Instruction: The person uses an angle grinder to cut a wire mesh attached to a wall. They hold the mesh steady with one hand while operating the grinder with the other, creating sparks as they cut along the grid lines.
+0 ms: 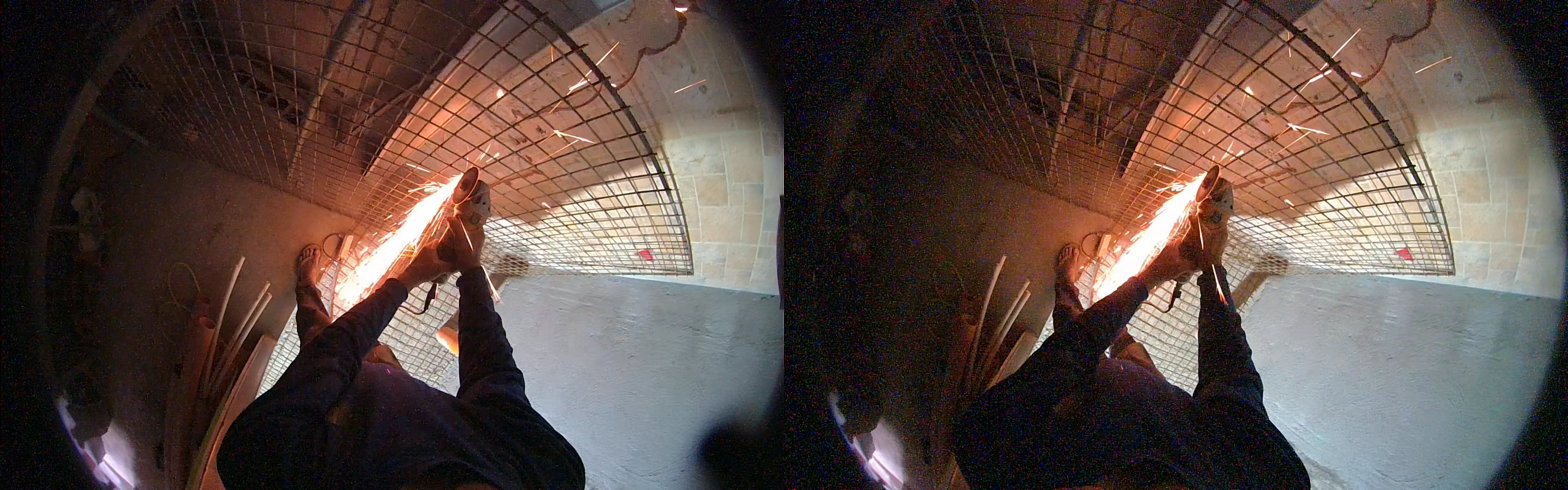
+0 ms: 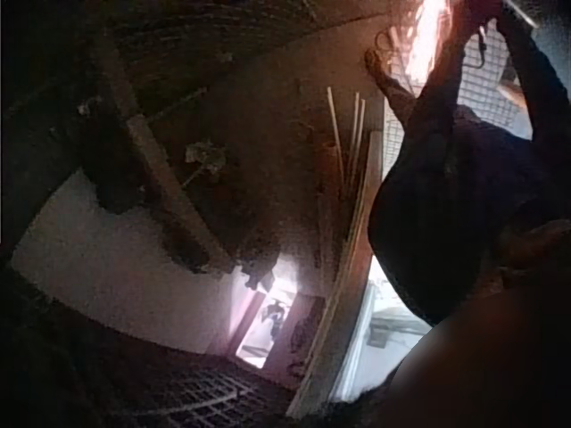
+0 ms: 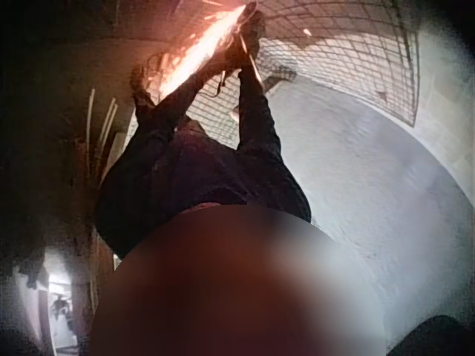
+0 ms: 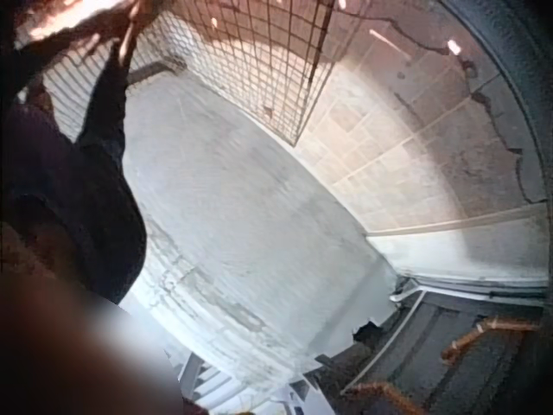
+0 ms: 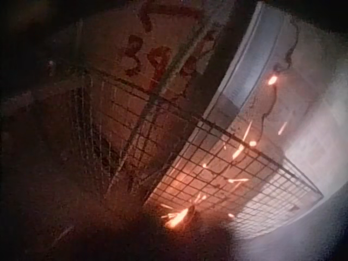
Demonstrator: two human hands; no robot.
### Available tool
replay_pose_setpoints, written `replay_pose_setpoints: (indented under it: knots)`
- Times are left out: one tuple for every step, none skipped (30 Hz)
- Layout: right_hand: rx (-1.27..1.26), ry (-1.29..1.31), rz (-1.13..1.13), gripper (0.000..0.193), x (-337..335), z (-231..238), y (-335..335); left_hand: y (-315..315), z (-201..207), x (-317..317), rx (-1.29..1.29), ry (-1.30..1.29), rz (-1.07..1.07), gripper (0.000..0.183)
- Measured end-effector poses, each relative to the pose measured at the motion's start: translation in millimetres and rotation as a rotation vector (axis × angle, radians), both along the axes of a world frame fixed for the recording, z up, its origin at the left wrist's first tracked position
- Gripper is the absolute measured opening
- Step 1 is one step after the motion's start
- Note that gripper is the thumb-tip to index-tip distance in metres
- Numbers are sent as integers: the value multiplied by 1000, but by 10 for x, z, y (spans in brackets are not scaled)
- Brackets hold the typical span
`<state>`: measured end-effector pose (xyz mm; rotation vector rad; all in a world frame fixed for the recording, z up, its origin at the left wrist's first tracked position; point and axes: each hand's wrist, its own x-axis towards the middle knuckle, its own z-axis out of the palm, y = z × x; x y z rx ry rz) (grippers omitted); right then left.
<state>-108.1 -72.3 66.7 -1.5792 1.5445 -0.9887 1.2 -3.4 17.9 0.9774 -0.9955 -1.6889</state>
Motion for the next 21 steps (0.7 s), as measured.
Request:
replay_pose_setpoints:
  knots:
    - [31, 5, 24, 37, -1, 20, -22, -7, 16, 9, 10, -53, -8, 56]
    - [71, -84, -9, 33, 27, 32, -14, -15, 44, 23, -108, -39, 81, 55]
    - [112, -172, -44, 29, 61, 47, 19, 30, 85, 37, -188, -23, 153, 51]
    - [146, -257, -69, 26, 78, 76, 38, 68, 127, 58, -275, -5, 229, 47]
    - [210, -453, -62, 24, 77, 109, 53, 58, 145, 115, 4, 223, 15, 47]
    - [270, -645, -48, 22, 73, 132, 79, 51, 156, 163, 168, 376, -104, 46]
    - [271, -650, -26, 22, 74, 145, 57, 15, 181, 146, 149, 53, -136, 45]
    - [175, -514, 29, 21, 67, 146, 34, 16, 206, 105, 64, -12, -73, 43]
    - [17, -149, 82, 22, 56, 130, -29, 21, 217, 70, 12, 69, -10, 42]
    - [-57, 90, 86, 23, 30, 105, -16, 25, 222, 43, 28, 58, -20, 40]
    - [-111, 197, 86, 24, 14, 66, -24, 48, 213, 39, 60, 71, -29, 37]
    - [-87, 106, 72, 25, -10, 23, -24, 48, 196, 27, 80, 78, -14, 35]
    - [-68, 72, 56, 26, -33, -28, -7, 65, 179, 0, -202, -95, 194, 34]
    - [-51, 76, 37, 27, -51, -72, -2, 71, 157, -9, -143, -79, 159, 34]
    - [-48, 114, 47, 28, -70, -114, 4, 91, 130, -17, -71, -79, 122, 34]
    - [-44, 141, 53, 30, -79, -142, -11, 67, 102, -16, 25, -97, 87, 36]
    - [-43, 175, 57, 31, -87, -163, -10, 59, 73, -18, -30, -32, 76, 39]
    - [-39, 229, 73, 32, -92, -171, -11, 33, 46, -16, 3, -14, 62, 41]
    - [-50, 274, 90, 33, -97, -172, -23, 39, 26, -19, 40, 16, 35, 43]
    - [-64, 312, 108, 34, -94, -172, -26, 18, 5, -17, 109, 28, 22, 45]
    - [-68, 328, 114, 35, -100, -169, -31, 33, -10, -23, 55, -28, 37, 46]
